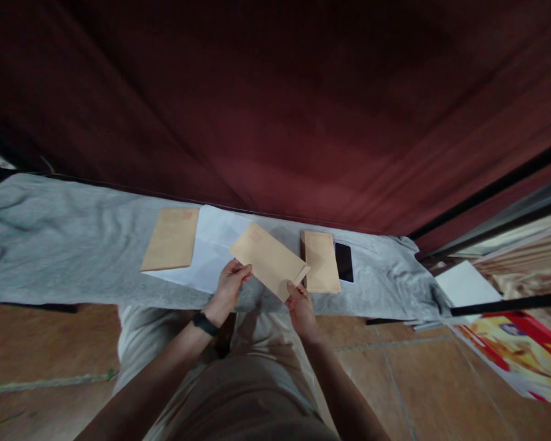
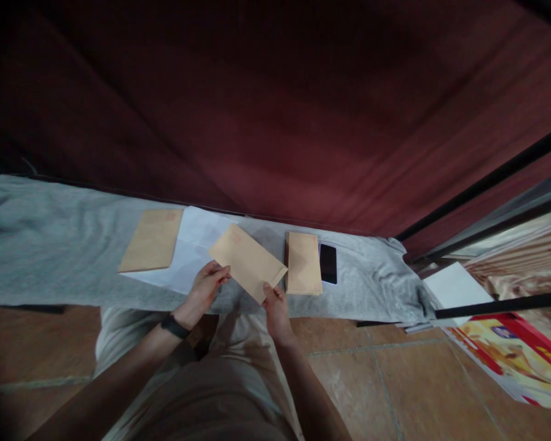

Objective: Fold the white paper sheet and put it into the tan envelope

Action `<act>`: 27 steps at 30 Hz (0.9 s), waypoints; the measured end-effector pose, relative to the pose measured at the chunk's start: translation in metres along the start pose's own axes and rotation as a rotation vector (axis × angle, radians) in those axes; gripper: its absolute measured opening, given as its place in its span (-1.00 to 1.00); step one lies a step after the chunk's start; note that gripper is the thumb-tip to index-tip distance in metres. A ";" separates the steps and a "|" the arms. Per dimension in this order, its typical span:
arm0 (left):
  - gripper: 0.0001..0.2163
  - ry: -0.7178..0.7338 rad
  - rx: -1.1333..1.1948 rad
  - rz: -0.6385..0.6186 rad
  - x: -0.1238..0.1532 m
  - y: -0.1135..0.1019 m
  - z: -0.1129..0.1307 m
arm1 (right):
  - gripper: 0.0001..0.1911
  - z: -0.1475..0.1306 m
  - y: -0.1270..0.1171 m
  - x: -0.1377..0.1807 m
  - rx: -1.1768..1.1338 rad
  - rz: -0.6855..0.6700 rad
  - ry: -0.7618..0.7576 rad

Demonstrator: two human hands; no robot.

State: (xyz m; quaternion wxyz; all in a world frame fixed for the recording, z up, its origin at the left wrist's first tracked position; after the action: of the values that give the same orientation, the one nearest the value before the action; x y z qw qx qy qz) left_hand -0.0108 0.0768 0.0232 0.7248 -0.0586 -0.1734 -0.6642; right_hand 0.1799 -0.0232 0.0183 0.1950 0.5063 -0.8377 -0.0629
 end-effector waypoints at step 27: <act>-0.65 0.131 0.021 0.050 -0.016 0.000 0.024 | -0.44 -0.016 -0.056 0.003 0.193 0.026 0.090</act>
State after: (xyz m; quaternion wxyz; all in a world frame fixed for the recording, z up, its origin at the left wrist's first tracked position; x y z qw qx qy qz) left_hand -0.0156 0.0993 0.0405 0.7515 -0.0116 -0.1313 -0.6464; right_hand 0.2314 -0.0516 0.0172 0.1835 0.5141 -0.8368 0.0434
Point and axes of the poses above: each hand's wrist, its own x-axis away from the middle knuckle, its own y-axis out of the palm, z = x × y, the point moved 7 cm from there along -x, towards the middle knuckle, and after that the axes turned 4 degrees about z, right-handed, at the moved point
